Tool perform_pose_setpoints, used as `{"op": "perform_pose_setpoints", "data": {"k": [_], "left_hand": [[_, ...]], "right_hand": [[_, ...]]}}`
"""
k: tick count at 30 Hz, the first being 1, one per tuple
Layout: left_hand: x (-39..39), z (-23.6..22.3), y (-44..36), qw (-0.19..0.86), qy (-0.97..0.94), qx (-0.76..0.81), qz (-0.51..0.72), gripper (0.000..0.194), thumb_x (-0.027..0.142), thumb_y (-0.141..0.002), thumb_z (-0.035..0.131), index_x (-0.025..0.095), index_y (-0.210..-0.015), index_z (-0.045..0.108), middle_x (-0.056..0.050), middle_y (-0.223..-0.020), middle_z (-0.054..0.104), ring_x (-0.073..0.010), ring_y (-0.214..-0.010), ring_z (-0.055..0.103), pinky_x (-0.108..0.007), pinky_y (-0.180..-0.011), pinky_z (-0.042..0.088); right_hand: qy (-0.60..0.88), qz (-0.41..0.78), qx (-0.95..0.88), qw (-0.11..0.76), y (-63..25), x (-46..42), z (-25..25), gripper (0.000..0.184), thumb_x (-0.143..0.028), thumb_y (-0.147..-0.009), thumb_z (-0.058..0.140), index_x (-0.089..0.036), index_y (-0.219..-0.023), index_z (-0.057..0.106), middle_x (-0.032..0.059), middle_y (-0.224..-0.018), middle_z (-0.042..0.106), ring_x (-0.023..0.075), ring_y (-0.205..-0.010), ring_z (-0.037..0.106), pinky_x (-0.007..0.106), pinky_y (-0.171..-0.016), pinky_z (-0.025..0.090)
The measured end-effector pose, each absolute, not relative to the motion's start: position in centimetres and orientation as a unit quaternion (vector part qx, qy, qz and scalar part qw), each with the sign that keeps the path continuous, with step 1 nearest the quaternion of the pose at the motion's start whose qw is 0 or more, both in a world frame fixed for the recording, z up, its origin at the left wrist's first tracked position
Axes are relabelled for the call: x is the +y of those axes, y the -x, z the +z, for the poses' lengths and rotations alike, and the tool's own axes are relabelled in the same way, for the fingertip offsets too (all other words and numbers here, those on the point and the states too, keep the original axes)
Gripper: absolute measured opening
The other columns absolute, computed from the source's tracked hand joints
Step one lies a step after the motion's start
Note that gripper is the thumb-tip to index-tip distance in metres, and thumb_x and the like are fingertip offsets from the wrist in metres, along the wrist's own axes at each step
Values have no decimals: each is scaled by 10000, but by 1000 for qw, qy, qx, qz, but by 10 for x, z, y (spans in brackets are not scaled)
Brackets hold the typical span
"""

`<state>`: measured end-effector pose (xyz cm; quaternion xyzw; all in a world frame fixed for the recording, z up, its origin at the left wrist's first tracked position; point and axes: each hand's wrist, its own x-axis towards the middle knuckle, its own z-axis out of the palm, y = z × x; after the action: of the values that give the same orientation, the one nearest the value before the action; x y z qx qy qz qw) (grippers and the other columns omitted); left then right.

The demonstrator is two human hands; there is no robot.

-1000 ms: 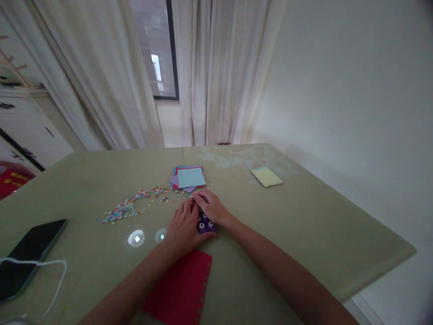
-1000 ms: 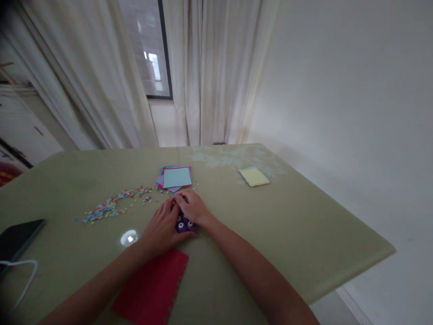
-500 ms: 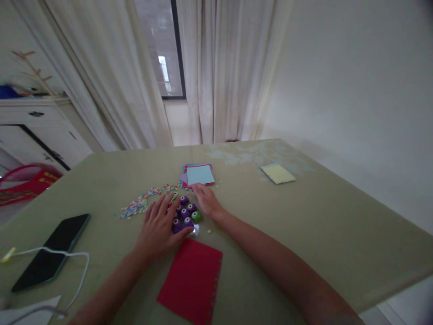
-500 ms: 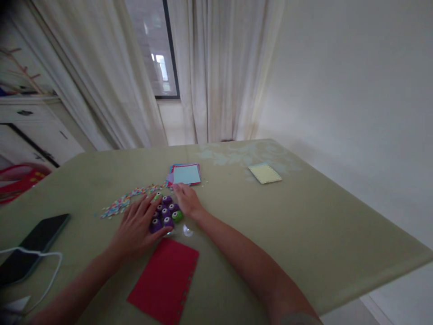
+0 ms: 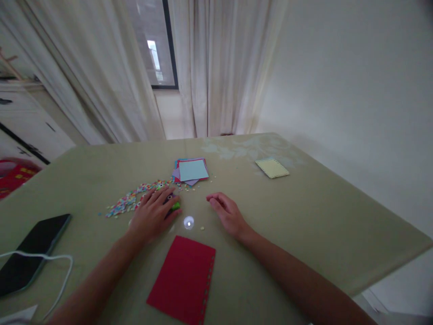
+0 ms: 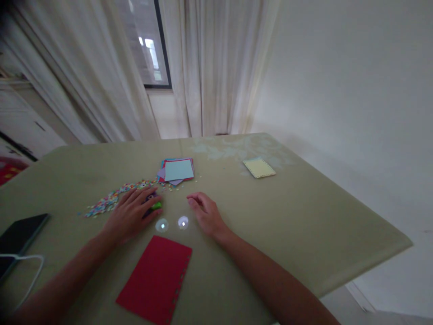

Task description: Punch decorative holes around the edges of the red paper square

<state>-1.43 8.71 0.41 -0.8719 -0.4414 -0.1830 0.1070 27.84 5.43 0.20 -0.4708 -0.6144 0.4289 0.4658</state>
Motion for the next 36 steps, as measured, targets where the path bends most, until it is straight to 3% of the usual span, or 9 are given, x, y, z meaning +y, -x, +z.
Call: {"op": "perform_pose_setpoints", "data": {"k": [4, 10, 15, 19, 22, 25, 28, 36], "left_hand": [[77, 1, 20, 113, 876, -429, -192, 255, 377, -1047, 633, 261, -1169, 825, -128, -1423, 728, -377, -1333, 630, -572, -1182, 433], [48, 13, 0, 103, 875, -429, -201, 211, 250, -1024, 679, 288, -1190, 804, -103, -1218, 775, -366, -1165, 660, -527, -1030, 477], [19, 34, -44, 30, 864, -406, -295, 275, 237, -1094, 616, 229, -1364, 669, -88, -1178, 770, -287, -1077, 681, -408, -963, 493], [2, 30, -63, -40, 860, -372, -348, 339, 157, -1116, 532, 221, -1445, 581, -79, -1249, 725, -232, -1140, 671, -335, -1032, 502], [-4, 25, -53, -91, 840, -415, -337, 384, 240, -1077, 644, 236, -1450, 551, -98, -1360, 662, -259, -1269, 618, -362, -1085, 495], [-4, 27, -34, -195, 855, -423, -229, 531, 393, -888, 892, 302, -1337, 623, -58, -1375, 658, -312, -1299, 589, -436, -1111, 483], [0, 27, -24, -250, 866, -413, -130, 632, 424, -729, 1001, 349, -1273, 689, -27, -1354, 671, -341, -1259, 594, -504, -1117, 451], [5, 12, -25, -278, 822, -481, -129, 497, 342, -795, 962, 310, -1235, 733, -42, -1253, 669, -322, -1207, 592, -456, -1046, 443]], "right_hand": [[470, 427, -619, 461, -272, 55, 3, 343, -501, -1049, 612, -197, -1150, 736, 76, -1126, 774, 233, -1071, 711, 367, -985, 528], [466, 400, -646, 454, -273, 45, 10, 282, -414, -1048, 640, -182, -1170, 744, 100, -1147, 770, 217, -1047, 707, 363, -960, 537], [379, 504, -636, 444, -268, 32, 15, 559, -457, -880, 880, -185, -1337, 707, 84, -1132, 775, 193, -911, 704, 338, -857, 570], [359, 565, -614, 418, -264, 27, 15, 366, -441, -857, 907, -177, -1092, 811, 48, -952, 787, 177, -832, 684, 310, -798, 553], [376, 596, -564, 431, -267, 32, 14, 389, -488, -839, 917, -194, -1079, 831, 40, -936, 794, 173, -821, 688, 308, -784, 549], [395, 631, -495, 449, -274, 41, 14, 467, -553, -810, 930, -216, -1120, 838, 47, -980, 819, 173, -840, 717, 316, -807, 568], [407, 639, -464, 458, -278, 48, 13, 460, -557, -787, 948, -221, -1087, 853, 45, -958, 828, 166, -819, 721, 321, -828, 582], [444, 635, -432, 462, -282, 46, 18, 439, -558, -777, 957, -211, -1027, 855, 46, -918, 824, 164, -788, 722, 309, -799, 595]]}}
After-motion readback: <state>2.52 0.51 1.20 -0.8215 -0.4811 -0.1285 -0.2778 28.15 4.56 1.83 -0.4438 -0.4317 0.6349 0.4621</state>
